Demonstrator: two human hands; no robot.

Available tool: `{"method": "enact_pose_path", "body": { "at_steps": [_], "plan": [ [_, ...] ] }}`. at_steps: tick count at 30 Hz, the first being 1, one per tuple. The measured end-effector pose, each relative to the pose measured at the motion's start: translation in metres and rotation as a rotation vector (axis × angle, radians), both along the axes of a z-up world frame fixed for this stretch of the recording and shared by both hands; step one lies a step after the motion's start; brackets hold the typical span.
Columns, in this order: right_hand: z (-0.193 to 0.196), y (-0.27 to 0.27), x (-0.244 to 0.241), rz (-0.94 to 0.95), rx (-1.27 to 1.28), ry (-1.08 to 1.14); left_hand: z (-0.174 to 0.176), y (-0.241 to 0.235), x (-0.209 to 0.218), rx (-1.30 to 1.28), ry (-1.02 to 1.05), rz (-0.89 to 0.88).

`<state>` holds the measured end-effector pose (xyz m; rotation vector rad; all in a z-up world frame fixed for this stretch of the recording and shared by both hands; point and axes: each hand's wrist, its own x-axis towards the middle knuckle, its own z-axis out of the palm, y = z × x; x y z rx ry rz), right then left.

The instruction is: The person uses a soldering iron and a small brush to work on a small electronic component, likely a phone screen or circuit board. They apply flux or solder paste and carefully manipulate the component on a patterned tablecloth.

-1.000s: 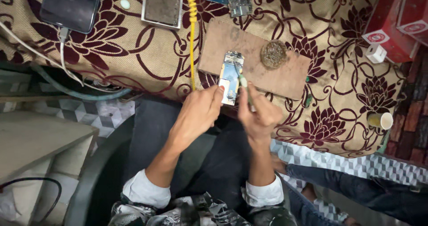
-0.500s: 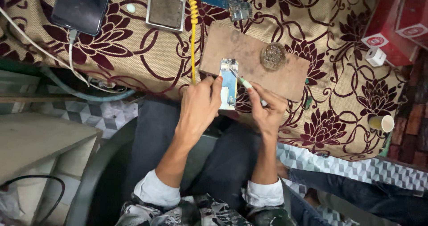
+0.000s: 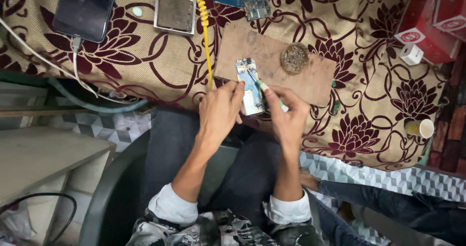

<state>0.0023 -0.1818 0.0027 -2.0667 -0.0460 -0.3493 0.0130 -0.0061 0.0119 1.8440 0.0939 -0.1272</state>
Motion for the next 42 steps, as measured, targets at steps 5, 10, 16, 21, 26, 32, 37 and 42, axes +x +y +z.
{"method": "enact_pose_path", "body": {
  "at_steps": [5,10,16,21,26,32,37,42],
  "plan": [
    [-0.008,-0.01,0.013,-0.01,0.386,0.394,0.002,0.001,0.0,0.054,0.015,-0.015],
    [-0.021,-0.012,0.005,0.031,0.261,0.191,-0.002,0.003,0.0,0.106,-0.01,-0.034],
    [-0.017,-0.014,-0.018,0.07,0.499,0.368,-0.003,0.017,-0.005,0.012,-0.026,-0.128],
    [-0.013,-0.014,-0.025,0.023,0.298,0.408,0.003,0.019,-0.003,0.022,0.016,-0.171],
    [-0.009,-0.012,-0.017,0.046,0.247,0.524,0.011,0.007,-0.003,0.09,0.11,-0.068],
    [0.003,0.0,-0.019,0.032,-0.219,0.35,0.007,0.002,0.001,0.207,0.026,-0.028],
    [0.014,0.023,-0.025,-0.079,-0.643,0.217,0.009,0.0,0.004,0.213,0.08,-0.03],
    [0.021,0.043,-0.03,-0.129,-0.712,0.159,0.011,0.001,0.005,0.223,0.099,-0.023]
  ]
}}
